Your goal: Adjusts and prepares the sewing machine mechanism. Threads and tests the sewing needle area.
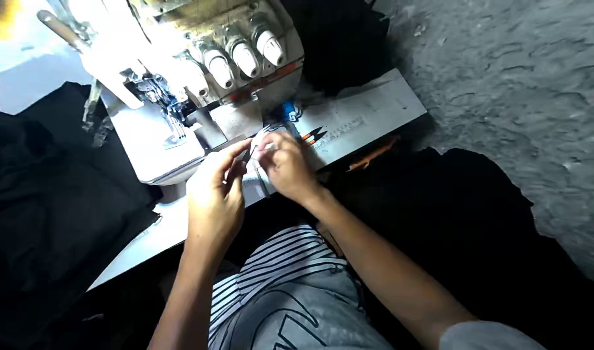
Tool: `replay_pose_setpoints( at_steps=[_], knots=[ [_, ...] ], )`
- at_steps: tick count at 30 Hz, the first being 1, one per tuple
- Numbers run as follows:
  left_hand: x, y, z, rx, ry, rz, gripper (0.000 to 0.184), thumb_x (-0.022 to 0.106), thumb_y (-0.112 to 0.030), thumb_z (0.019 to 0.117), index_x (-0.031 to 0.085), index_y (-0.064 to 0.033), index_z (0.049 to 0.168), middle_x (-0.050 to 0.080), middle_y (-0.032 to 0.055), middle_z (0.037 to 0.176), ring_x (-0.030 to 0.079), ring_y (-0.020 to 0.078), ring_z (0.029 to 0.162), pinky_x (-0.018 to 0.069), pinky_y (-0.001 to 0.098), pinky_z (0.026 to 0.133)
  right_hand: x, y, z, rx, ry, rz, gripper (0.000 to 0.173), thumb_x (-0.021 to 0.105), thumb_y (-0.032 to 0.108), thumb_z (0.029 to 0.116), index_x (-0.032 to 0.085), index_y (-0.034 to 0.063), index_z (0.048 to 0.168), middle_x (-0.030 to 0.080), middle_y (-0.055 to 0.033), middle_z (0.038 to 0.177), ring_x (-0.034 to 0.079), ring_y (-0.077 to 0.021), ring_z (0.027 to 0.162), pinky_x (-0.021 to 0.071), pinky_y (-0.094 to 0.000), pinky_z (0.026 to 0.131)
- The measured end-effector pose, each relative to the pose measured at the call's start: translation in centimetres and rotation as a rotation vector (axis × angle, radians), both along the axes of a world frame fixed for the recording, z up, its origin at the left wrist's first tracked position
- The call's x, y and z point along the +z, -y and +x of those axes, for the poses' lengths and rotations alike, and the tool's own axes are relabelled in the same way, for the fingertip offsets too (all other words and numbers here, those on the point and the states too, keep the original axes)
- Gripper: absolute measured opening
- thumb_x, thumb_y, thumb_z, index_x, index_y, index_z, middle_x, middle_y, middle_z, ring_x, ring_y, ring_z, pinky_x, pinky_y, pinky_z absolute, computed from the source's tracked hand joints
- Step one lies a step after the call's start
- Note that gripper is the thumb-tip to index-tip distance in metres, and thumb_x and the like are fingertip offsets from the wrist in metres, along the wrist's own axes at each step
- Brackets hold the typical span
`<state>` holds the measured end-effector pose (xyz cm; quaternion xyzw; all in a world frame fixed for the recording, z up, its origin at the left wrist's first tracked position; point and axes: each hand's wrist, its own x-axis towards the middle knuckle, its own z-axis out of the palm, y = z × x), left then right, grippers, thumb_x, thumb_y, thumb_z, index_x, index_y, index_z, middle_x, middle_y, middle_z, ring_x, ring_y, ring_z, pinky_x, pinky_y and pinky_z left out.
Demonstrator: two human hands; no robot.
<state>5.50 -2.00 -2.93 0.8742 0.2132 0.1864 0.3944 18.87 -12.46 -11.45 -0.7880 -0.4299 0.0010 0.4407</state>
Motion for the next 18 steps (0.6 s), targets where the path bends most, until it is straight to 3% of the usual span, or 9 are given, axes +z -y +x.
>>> replay_pose_setpoints(
  at_steps=[1,2,5,7,8,10,12,15,18],
  knots=[
    [-0.6,0.2,1.0,0.002,-0.006,-0.016,0.031,0.059,-0.010,0.1033,0.069,-0.0168,0.132,0.070,0.0019,0.104,0.065,0.0061,0.076,0.0558,0.0233,0.067,0.2,1.6,1.2,-0.080,-0.012,0.016,0.013,0.068,0.016,0.0945,0.078,0.0081,0.090,0.070,-0.0068,0.110,0.065,-0.0208,0.105,0.0549,-0.0403,0.091],
    [-1.4,0.3,2.0,0.009,-0.028,0.016,0.029,0.061,-0.014,0.1029,0.070,-0.0163,0.130,0.069,0.0034,0.101,0.065,0.0083,0.078,0.0564,0.0259,0.069,0.8,3.3,2.6,-0.168,-0.020,0.002,0.014,0.070,0.014,0.0922,0.078,0.0084,0.103,0.069,-0.0087,0.113,0.067,-0.0206,0.102,0.0579,-0.0390,0.087],
    [-4.2,0.7,4.4,0.033,-0.157,0.161,0.028,0.066,-0.016,0.0999,0.073,-0.0135,0.127,0.066,0.0122,0.098,0.065,0.0227,0.082,0.0564,0.0411,0.075,3.2,7.5,6.1,-0.392,-0.068,-0.055,0.033,0.072,0.018,0.0933,0.069,0.0064,0.124,0.068,-0.0149,0.115,0.065,-0.0245,0.090,0.0547,-0.0423,0.076],
    [-5.0,0.8,6.0,0.058,-0.300,0.205,0.029,0.062,-0.017,0.1007,0.074,-0.0172,0.127,0.066,0.0156,0.105,0.067,0.0292,0.090,0.0574,0.0478,0.079,4.2,7.8,7.4,-0.409,-0.056,-0.099,0.025,0.070,0.019,0.0953,0.071,0.0081,0.118,0.070,-0.0109,0.109,0.064,-0.0200,0.080,0.0533,-0.0386,0.070],
    [-4.6,1.3,6.9,0.055,-0.379,0.214,0.028,0.060,-0.019,0.1015,0.075,-0.0194,0.126,0.067,0.0162,0.110,0.068,0.0315,0.095,0.0576,0.0511,0.081,4.7,7.6,8.1,-0.347,-0.048,-0.156,0.022,0.069,0.019,0.0968,0.073,0.0092,0.116,0.072,-0.0098,0.109,0.067,-0.0206,0.083,0.0557,-0.0406,0.074],
    [-3.1,3.5,8.4,0.020,-0.521,0.238,0.027,0.057,-0.023,0.1022,0.075,-0.0223,0.122,0.068,0.0154,0.119,0.068,0.0348,0.106,0.0564,0.0564,0.085,4.9,7.4,9.2,-0.140,0.018,-0.311,0.024,0.068,0.017,0.0983,0.074,0.0114,0.120,0.071,-0.0100,0.119,0.069,-0.0261,0.103,0.0551,-0.0491,0.091],
    [-3.2,5.3,9.3,-0.010,-0.454,0.387,0.020,0.062,-0.020,0.0995,0.077,-0.0134,0.111,0.073,0.0139,0.114,0.071,0.0343,0.103,0.0587,0.0566,0.080,4.2,6.3,10.0,0.081,0.134,-0.387,0.029,0.071,0.010,0.0949,0.073,0.0104,0.124,0.067,-0.0152,0.130,0.061,-0.0365,0.123,0.0462,-0.0594,0.106],
    [-6.5,4.8,10.8,-0.008,-0.176,0.590,0.016,0.066,-0.017,0.0955,0.078,-0.0165,0.105,0.074,0.0042,0.116,0.068,0.0255,0.110,0.0545,0.0491,0.089,3.1,4.9,11.9,0.195,0.220,-0.455,0.016,0.074,0.003,0.0919,0.076,0.0041,0.108,0.068,-0.0238,0.119,0.063,-0.0476,0.115,0.0465,-0.0713,0.097],
    [-7.1,4.7,9.3,-0.021,0.029,0.586,0.020,0.065,-0.014,0.0963,0.077,-0.0210,0.111,0.072,0.0014,0.119,0.063,0.0213,0.118,0.0480,0.0468,0.100,2.9,5.8,13.6,0.183,0.245,-0.468,0.007,0.074,0.001,0.0917,0.077,0.0019,0.098,0.072,-0.0234,0.109,0.067,-0.0462,0.105,0.0495,-0.0706,0.091]
  ],
)
